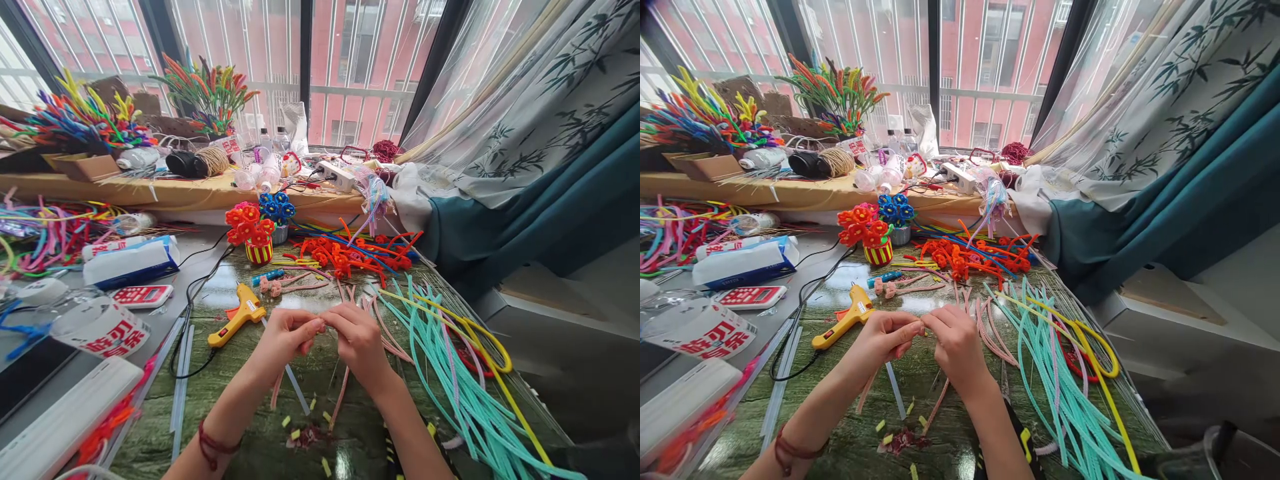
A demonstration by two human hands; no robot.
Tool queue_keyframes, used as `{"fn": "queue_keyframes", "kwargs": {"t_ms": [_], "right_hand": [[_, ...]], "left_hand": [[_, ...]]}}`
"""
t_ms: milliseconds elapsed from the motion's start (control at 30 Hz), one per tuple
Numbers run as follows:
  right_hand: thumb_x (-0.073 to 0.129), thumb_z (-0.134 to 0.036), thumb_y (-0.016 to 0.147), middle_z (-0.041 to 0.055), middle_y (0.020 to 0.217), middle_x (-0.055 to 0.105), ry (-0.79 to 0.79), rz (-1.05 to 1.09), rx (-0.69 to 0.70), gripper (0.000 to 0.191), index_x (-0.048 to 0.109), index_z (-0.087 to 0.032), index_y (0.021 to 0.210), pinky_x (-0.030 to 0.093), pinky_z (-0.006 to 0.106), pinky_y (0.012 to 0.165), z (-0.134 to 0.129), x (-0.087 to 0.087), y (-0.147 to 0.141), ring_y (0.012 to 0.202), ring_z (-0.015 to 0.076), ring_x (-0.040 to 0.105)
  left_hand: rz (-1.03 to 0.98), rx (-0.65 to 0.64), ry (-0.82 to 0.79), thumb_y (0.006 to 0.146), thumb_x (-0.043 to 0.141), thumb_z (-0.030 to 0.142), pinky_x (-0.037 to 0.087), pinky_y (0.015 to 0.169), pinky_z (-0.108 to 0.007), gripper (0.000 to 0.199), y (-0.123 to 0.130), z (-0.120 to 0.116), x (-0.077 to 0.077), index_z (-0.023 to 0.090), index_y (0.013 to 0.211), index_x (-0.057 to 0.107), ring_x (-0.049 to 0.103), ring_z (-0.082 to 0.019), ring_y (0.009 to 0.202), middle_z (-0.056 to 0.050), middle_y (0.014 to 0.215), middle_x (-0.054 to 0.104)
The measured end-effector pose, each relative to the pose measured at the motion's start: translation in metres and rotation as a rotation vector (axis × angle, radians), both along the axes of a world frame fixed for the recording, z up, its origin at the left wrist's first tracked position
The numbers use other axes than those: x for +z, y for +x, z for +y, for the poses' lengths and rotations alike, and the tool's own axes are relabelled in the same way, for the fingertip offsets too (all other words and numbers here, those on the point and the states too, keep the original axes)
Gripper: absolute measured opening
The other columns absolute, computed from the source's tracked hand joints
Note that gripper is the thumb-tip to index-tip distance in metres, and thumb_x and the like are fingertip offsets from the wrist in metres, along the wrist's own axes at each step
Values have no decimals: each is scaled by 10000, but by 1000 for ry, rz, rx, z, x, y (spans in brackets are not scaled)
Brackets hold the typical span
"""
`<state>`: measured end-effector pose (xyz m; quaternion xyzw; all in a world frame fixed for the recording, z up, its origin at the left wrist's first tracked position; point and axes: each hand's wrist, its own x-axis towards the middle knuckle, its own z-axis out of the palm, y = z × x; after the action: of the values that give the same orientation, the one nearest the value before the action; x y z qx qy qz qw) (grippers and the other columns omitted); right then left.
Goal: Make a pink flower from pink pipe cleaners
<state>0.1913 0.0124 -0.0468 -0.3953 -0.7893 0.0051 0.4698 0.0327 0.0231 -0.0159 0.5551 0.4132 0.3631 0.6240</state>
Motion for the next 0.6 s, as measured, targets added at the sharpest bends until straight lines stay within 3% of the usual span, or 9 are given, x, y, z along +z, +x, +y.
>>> {"fn": "queue_keyframes", "kwargs": {"t_ms": [167, 233, 433, 600], "right_hand": [[403, -8, 866, 71, 794, 681, -1, 82, 11, 313, 670, -170, 890, 441, 294, 676, 0, 0, 0, 757, 201, 594], [405, -7, 848, 65, 749, 661, -24, 89, -24, 308, 666, -167, 823, 424, 286, 646, 1, -1, 0, 720, 197, 582], [444, -34, 805, 48, 654, 611, -172, 83, -91, 251, 635, -156, 698, 357, 265, 571, 3, -5, -1, 628, 177, 553], [481, -55, 781, 16, 589, 589, -313, 174, -42, 222, 602, -164, 630, 332, 239, 527, 3, -4, -3, 559, 146, 526]], "left_hand": [[-43, -20, -53, 732, 676, 467, 152, 395, -182, 361, 2, 1, -2, 107, 714, 658, 242, -45, 396, 76, 415, 376], [36, -17, 34, 781, 637, 447, 186, 406, -188, 340, 3, 0, 0, 114, 712, 657, 281, -57, 408, 67, 430, 393], [634, 75, 770, 870, 581, 266, 355, 543, -221, 156, -1, 1, -2, 139, 807, 644, 489, -117, 571, 4, 644, 578], [806, 31, 1171, 975, 401, 228, 442, 617, -256, 274, -5, 0, -6, 144, 847, 628, 583, -152, 651, -44, 738, 625]]}}
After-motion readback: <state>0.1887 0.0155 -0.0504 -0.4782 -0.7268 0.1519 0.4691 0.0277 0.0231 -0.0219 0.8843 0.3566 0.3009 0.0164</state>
